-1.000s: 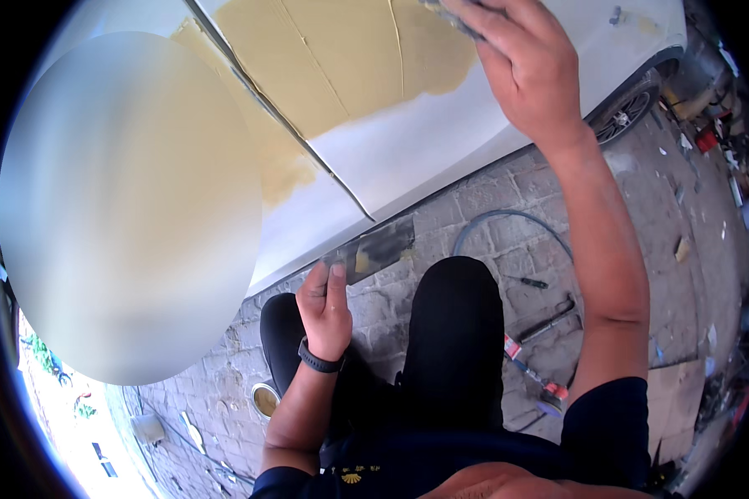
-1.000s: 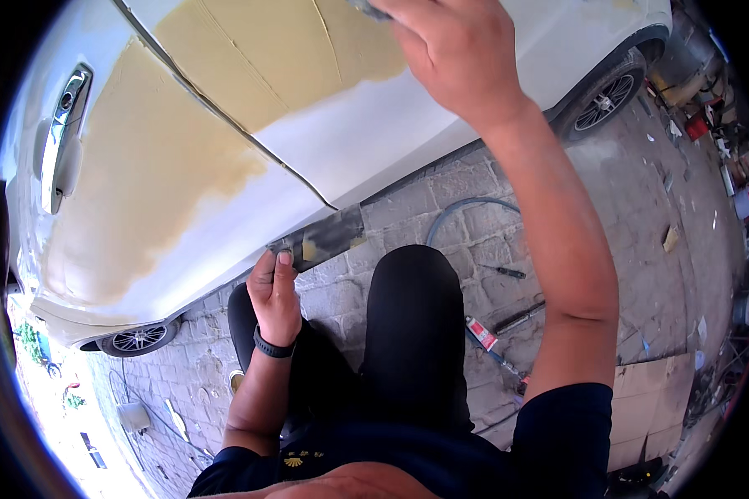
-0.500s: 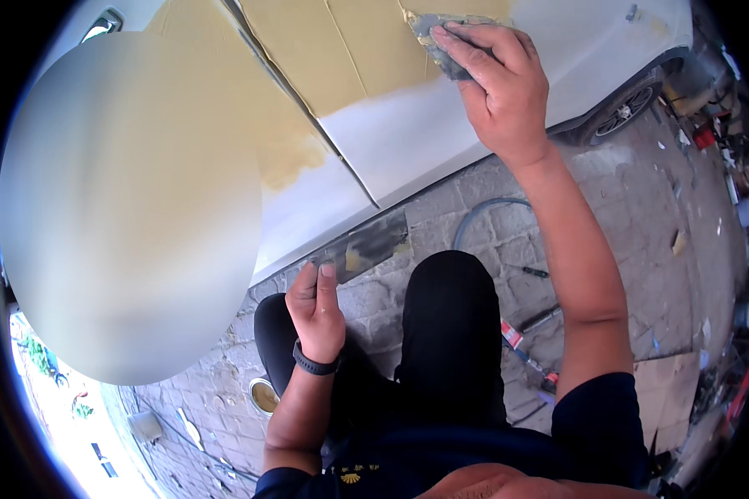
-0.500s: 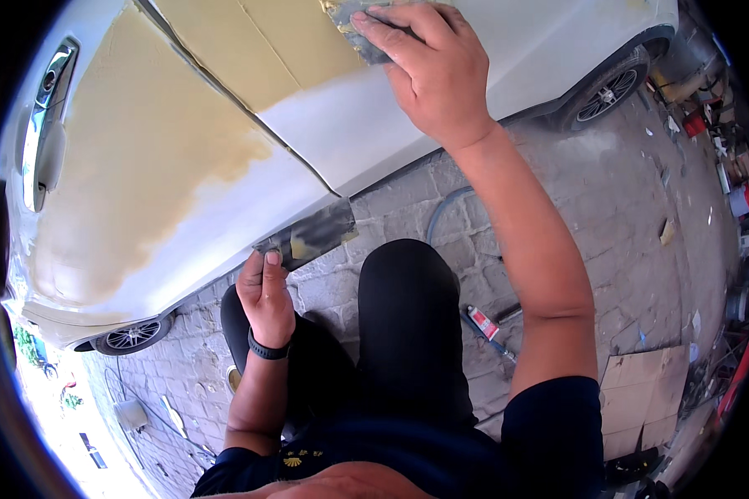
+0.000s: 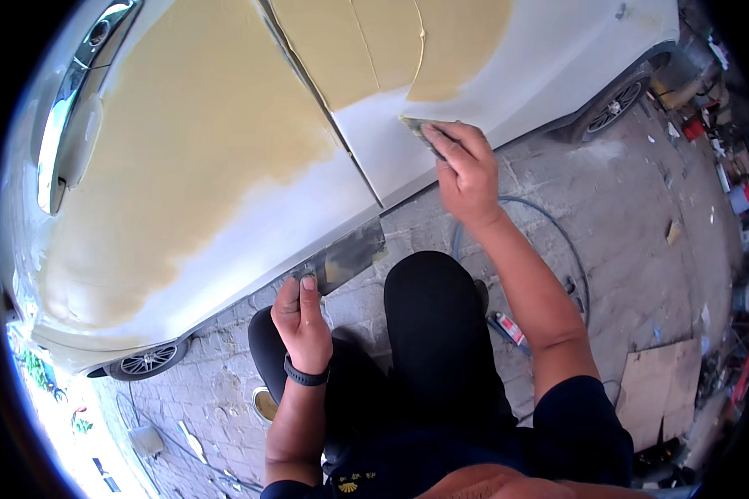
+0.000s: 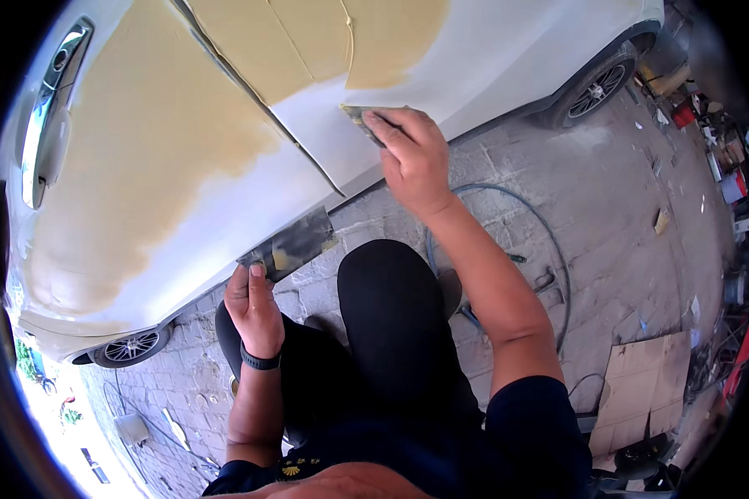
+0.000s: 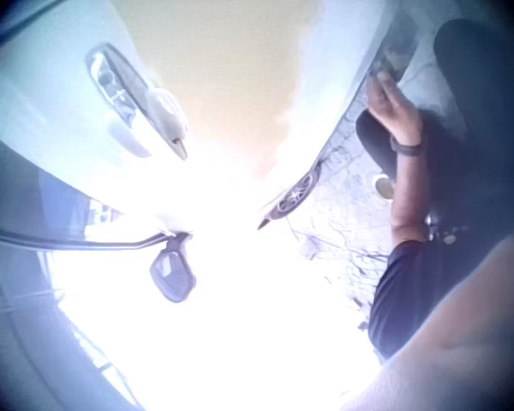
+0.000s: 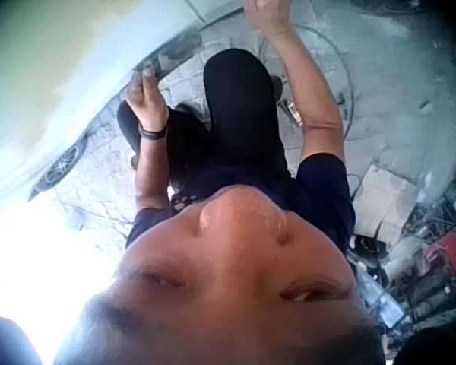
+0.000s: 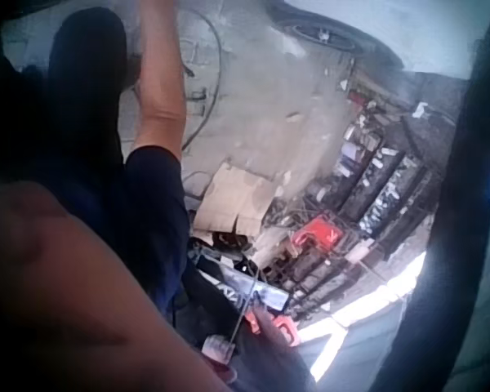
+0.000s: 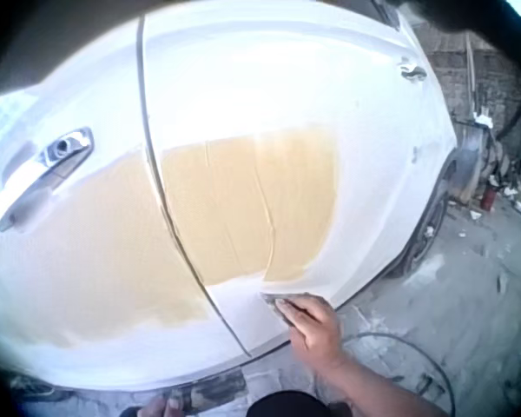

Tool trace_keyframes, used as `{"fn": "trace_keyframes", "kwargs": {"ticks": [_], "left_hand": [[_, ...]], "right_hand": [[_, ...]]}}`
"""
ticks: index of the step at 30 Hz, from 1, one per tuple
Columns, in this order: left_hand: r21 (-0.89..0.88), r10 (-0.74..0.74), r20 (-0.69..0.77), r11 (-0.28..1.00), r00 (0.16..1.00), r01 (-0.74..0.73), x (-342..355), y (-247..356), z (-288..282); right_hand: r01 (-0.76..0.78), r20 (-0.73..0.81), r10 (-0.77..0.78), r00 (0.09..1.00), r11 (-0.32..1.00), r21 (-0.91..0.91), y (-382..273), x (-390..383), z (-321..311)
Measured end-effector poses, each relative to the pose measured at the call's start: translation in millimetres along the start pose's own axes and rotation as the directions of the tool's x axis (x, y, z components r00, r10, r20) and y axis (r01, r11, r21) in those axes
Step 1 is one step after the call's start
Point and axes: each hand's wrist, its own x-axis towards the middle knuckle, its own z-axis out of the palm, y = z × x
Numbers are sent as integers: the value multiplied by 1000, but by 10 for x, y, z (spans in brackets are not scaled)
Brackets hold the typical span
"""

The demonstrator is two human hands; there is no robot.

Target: The person applies a beige body filler to the side panel of a white car using a metal spreader. They repeatedly scoop filler from a container and spread it across the surface, smoothing the material to fill imperfections.

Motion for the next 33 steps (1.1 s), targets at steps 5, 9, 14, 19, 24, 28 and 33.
{"fn": "trace_keyframes", "kwargs": {"ticks": [5,9,14,19,24,28,33], "left_hand": [[-78,38,35,996,999,-35,-69,38,-68],[-121,71,49,991,996,-64,-104,169,-33],[-106,59,44,993,997,-54,-163,122,-176],[-112,-3,26,994,1000,6,-178,59,-238],[-122,-14,34,992,999,18,-176,-57,-266],[-120,-21,32,992,999,25,-177,-38,-206],[-129,-8,-2,992,1000,8,-155,45,-145]], "right_hand": [[-65,-272,44,961,996,-66,-19,1504,-766],[99,-224,-96,970,995,3,-300,2235,-760],[123,-56,-128,990,989,-79,-523,1745,-364],[241,-69,-256,964,955,-171,-402,1038,30],[243,-54,-255,965,955,-169,-309,454,306],[231,-48,-245,968,953,-199,-211,161,421],[181,84,-169,982,970,-160,-214,129,87]]}}
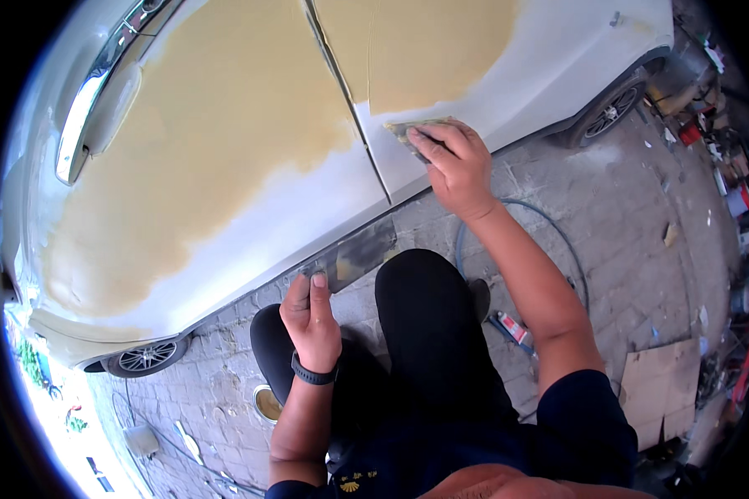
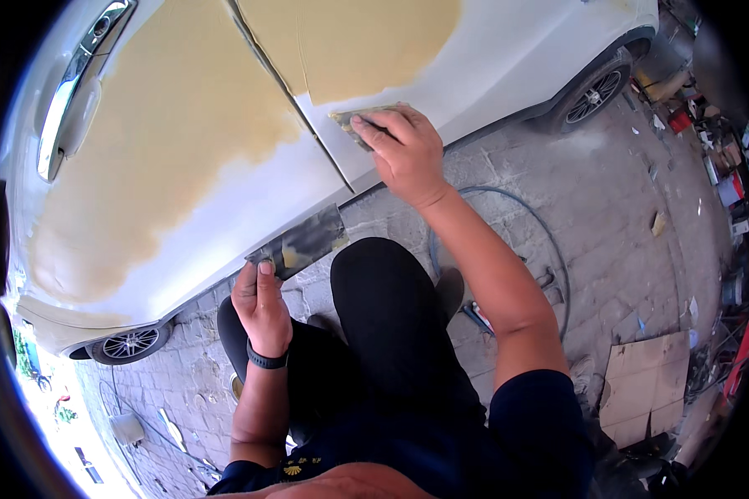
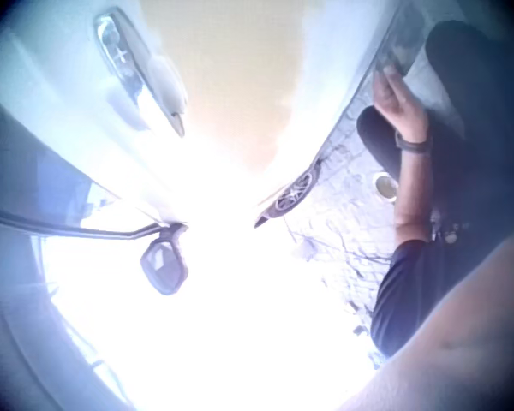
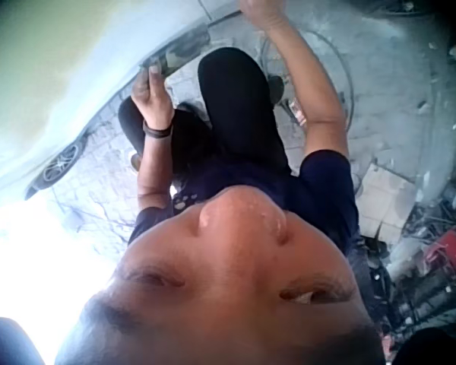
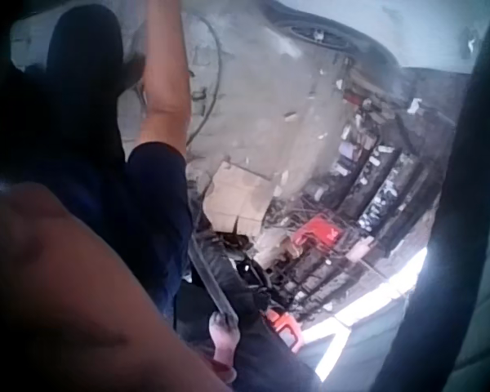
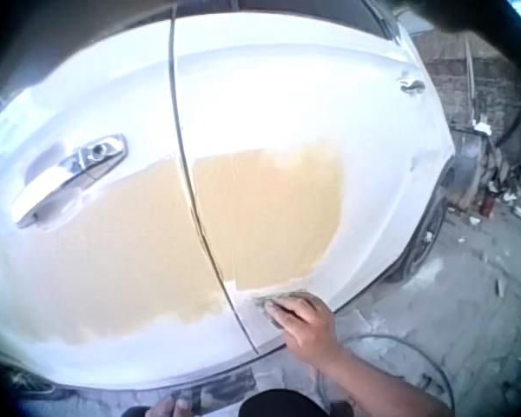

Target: The person applies a beige body filler to the side panel of a white car using a metal spreader. They repeatedly scoop filler from a container and spread it across the surface, smoothing the material to fill imperfections.

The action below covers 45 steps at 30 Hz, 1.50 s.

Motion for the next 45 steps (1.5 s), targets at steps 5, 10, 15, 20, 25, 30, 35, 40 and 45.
{"fn": "trace_keyframes", "kwargs": {"ticks": [5,10,15,20,25,30,35,40,45], "left_hand": [[28,49,48,998,998,-50,24,53,68],[-126,106,31,987,994,-101,82,150,289],[-156,120,-1,981,993,-119,68,234,252],[-161,137,38,978,990,-130,115,370,172],[-252,77,168,967,983,-32,224,586,330],[-235,201,161,959,966,-161,277,865,700],[-466,173,51,875,984,-130,316,891,575],[-457,60,52,889,997,-30,49,745,513],[-463,65,161,886,985,17,-150,555,415]], "right_hand": [[-414,-351,482,803,874,254,665,980,-717],[-451,-335,691,640,691,565,994,1103,-569],[-456,-386,621,683,774,439,-1,814,86],[-396,-194,456,868,874,282,-459,265,255],[-494,308,523,795,263,828,-477,272,-609],[-515,498,132,857,250,820,-750,580,-1343],[-483,596,129,792,730,484,-335,948,-1557],[-371,285,288,914,876,307,-356,1918,-1303],[-365,277,347,896,931,13,-720,2540,-1217]]}}
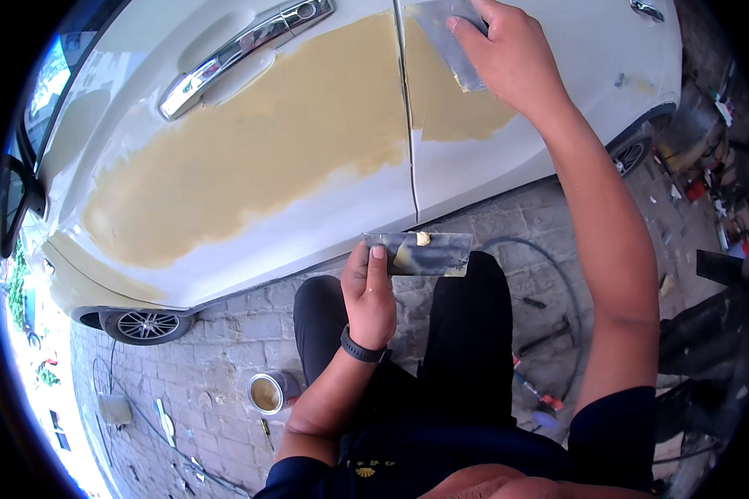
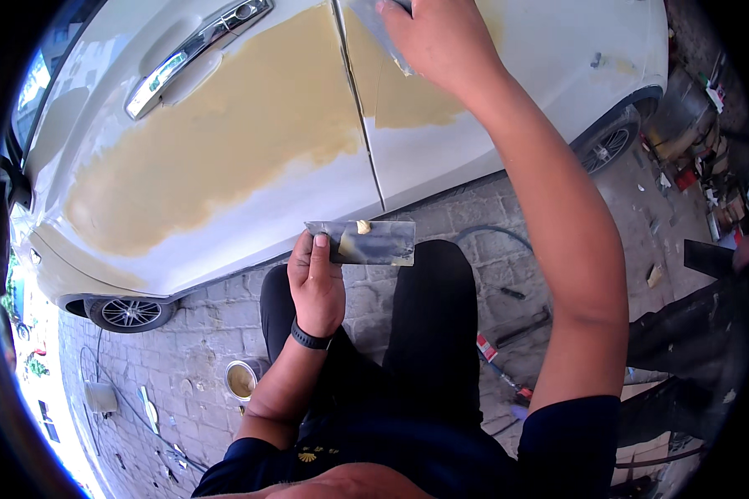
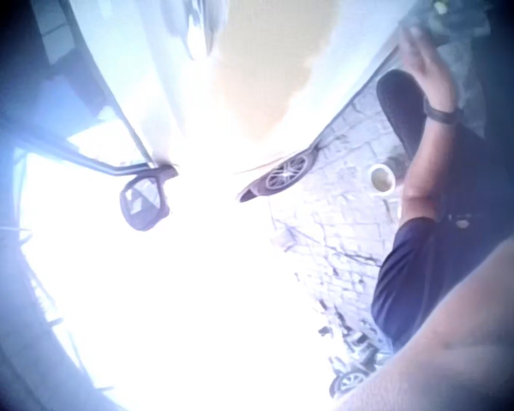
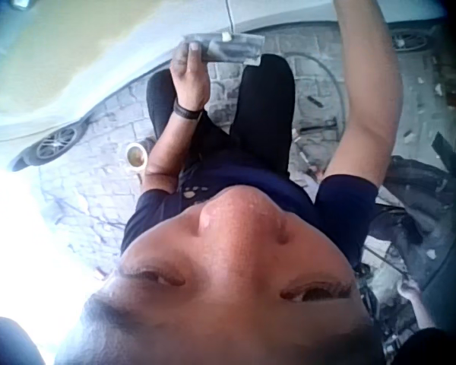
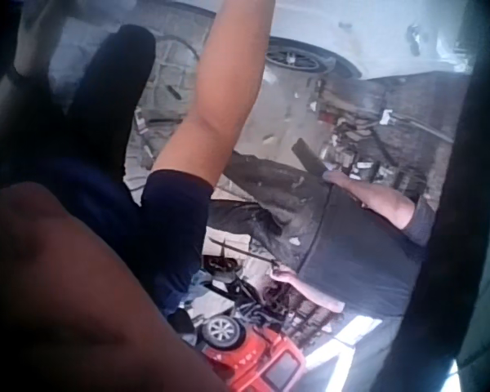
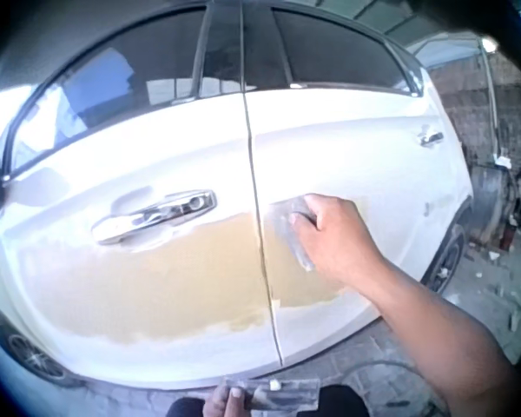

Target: The person applies a beige body filler to the side panel of a white car using a metal spreader. They repeatedly scoop filler from a container and spread it across the surface, smoothing the material to fill imperfections.

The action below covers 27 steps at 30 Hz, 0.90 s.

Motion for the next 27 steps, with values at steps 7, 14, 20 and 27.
{"fn": "trace_keyframes", "kwargs": {"ticks": [7,14,20,27], "left_hand": [[27,-6,-47,1000,999,7,-40,-67,-154],[19,-19,-70,1000,997,20,-30,-111,-195],[19,-16,-83,1000,996,18,56,-89,-237],[32,37,-35,999,999,-36,385,25,-7]], "right_hand": [[16,12,-17,1000,998,59,103,0,212],[177,187,-145,972,969,-172,726,-739,920],[232,-21,-231,973,972,36,660,-770,637],[586,-232,-622,748,782,-210,530,-53,91]]}}
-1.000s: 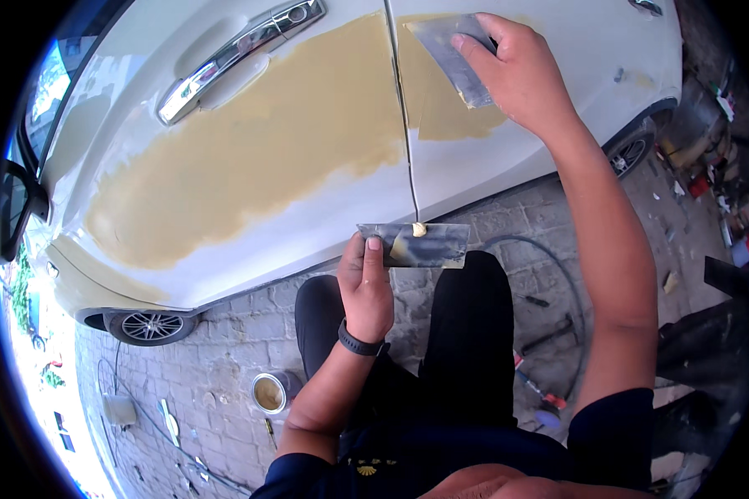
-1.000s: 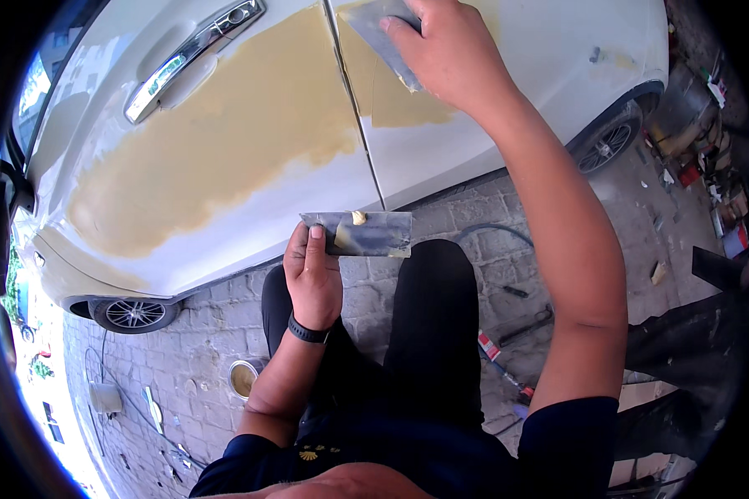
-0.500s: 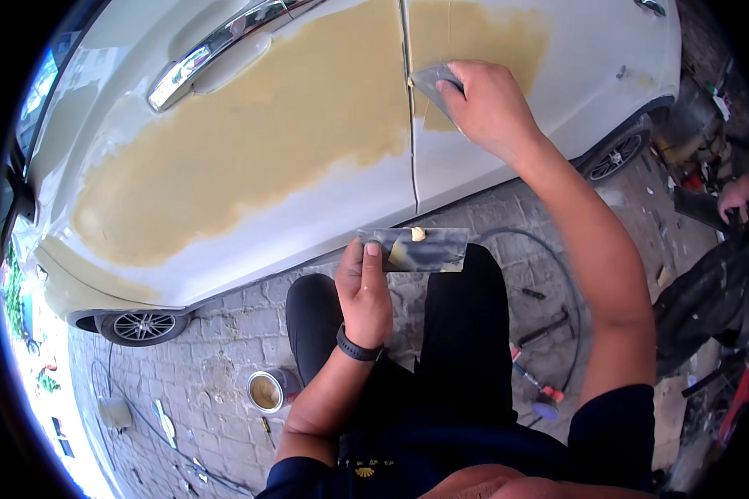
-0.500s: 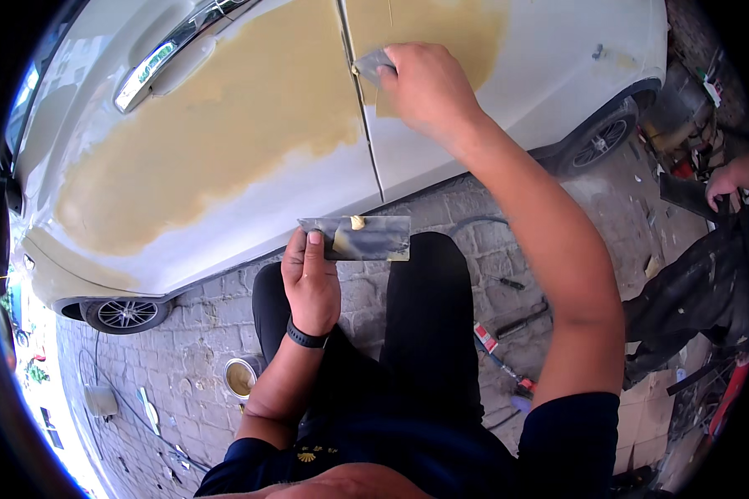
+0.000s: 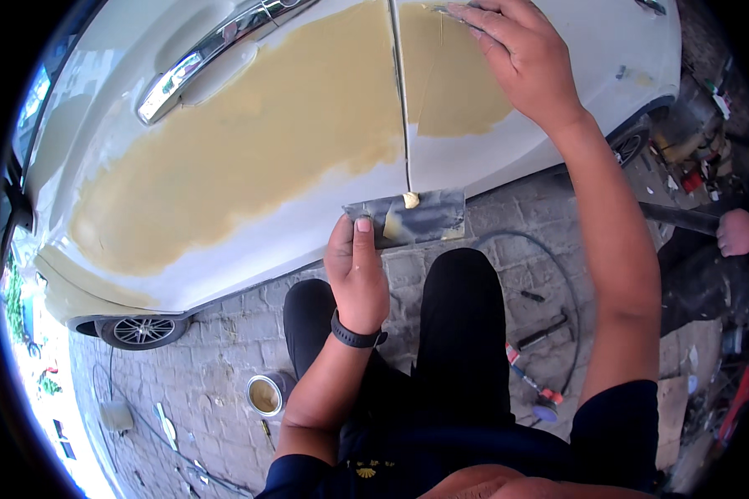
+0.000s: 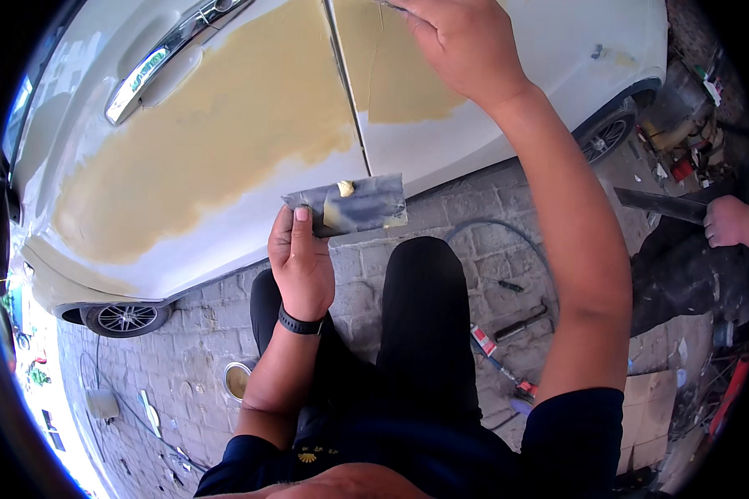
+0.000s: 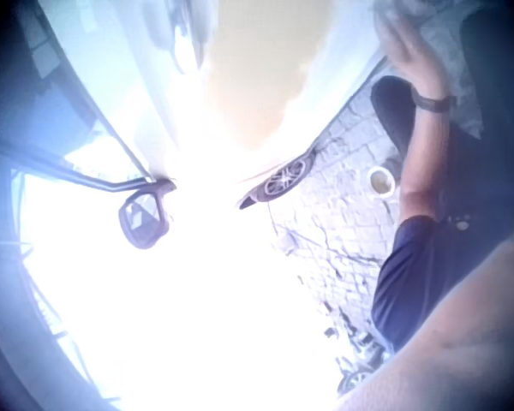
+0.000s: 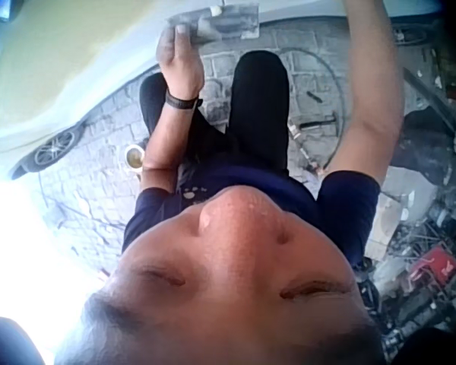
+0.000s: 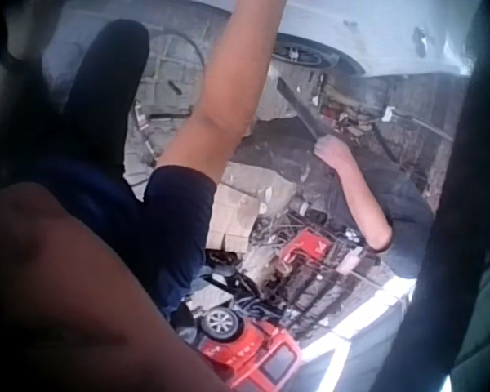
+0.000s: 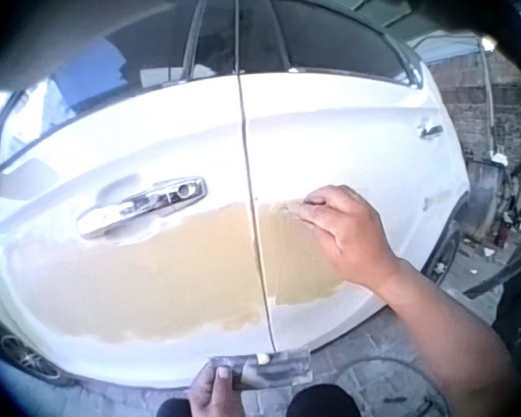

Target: The person applies a beige body filler to the side panel of a white car using a metal spreader. They repeatedly scoop filler from a container and spread it across the surface, smoothing the material to fill imperfections.

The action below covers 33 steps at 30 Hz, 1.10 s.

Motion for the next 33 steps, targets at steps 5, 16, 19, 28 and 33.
{"fn": "trace_keyframes", "kwargs": {"ticks": [5,16,19,28,33], "left_hand": [[56,154,-78,987,985,-150,334,78,178],[460,256,219,824,941,-331,327,64,578],[589,147,247,762,958,-268,306,88,504],[599,89,173,781,981,-177,-6,-197,150],[552,57,136,825,989,-123,-47,-209,141]], "right_hand": [[-574,331,611,719,254,778,-597,-793,-222],[-621,483,748,455,-122,774,-783,-1339,96],[-553,222,622,751,408,726,-447,-907,21],[465,96,-456,885,871,-160,307,326,109],[671,122,-661,740,718,-183,534,536,128]]}}
